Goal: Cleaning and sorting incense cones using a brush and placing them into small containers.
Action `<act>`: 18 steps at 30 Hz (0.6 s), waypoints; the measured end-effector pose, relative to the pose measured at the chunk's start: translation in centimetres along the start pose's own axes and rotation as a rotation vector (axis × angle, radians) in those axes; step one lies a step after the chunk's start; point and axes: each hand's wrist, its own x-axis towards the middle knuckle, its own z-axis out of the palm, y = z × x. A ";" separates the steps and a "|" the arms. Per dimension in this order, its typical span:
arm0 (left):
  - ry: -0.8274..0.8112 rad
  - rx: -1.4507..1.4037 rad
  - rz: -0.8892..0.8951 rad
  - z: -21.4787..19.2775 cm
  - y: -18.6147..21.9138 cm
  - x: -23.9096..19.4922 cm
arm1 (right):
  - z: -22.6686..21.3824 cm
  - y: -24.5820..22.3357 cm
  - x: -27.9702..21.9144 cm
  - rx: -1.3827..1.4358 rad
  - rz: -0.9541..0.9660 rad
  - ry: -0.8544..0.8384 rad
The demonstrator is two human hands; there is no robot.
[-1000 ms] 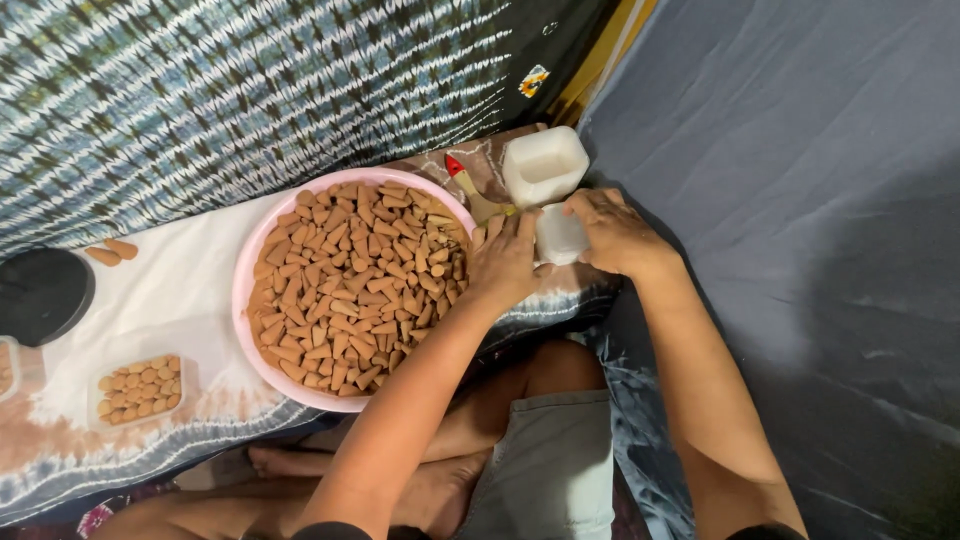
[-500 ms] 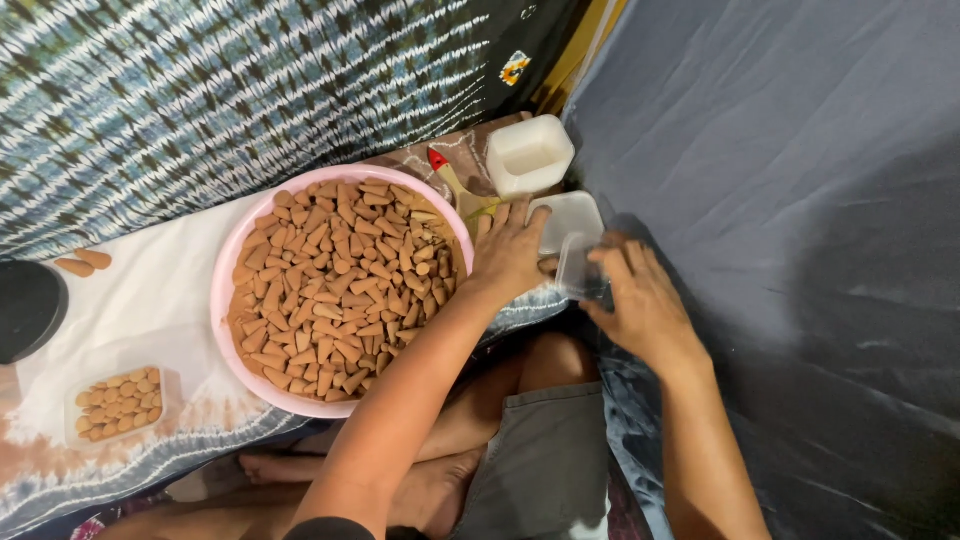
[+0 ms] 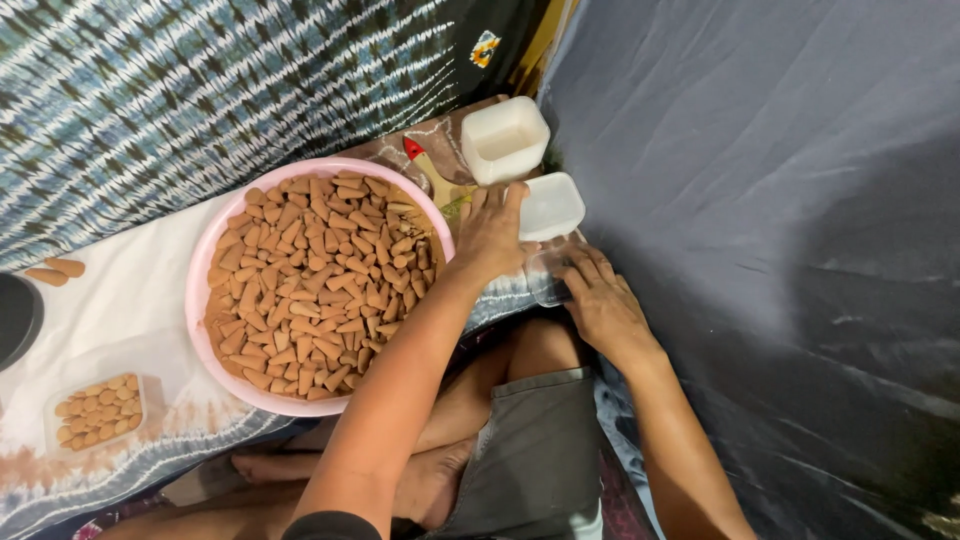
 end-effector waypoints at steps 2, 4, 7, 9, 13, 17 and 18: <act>-0.008 0.010 0.011 -0.6 0.2 -0.2 | 0.4 0.0 -0.2 -0.019 0.004 0.017; -0.015 0.018 0.022 -0.4 -0.1 0.2 | 0.9 -0.1 -0.5 -0.041 0.007 0.034; -0.041 0.019 0.035 0.4 -0.9 0.9 | 2.2 -0.2 -0.9 -0.042 0.006 0.095; -0.057 0.049 0.043 0.0 -0.8 0.5 | 3.3 -0.1 -1.3 -0.052 0.008 0.234; -0.059 0.068 0.042 -1.9 0.4 -0.2 | 3.6 -0.2 -1.3 -0.043 -0.013 0.320; -0.049 0.032 0.047 -1.3 0.0 0.2 | 4.1 -0.1 -1.2 0.025 -0.040 0.398; -0.048 0.016 0.046 -1.0 -0.3 0.5 | 4.3 0.0 -1.2 0.046 -0.062 0.428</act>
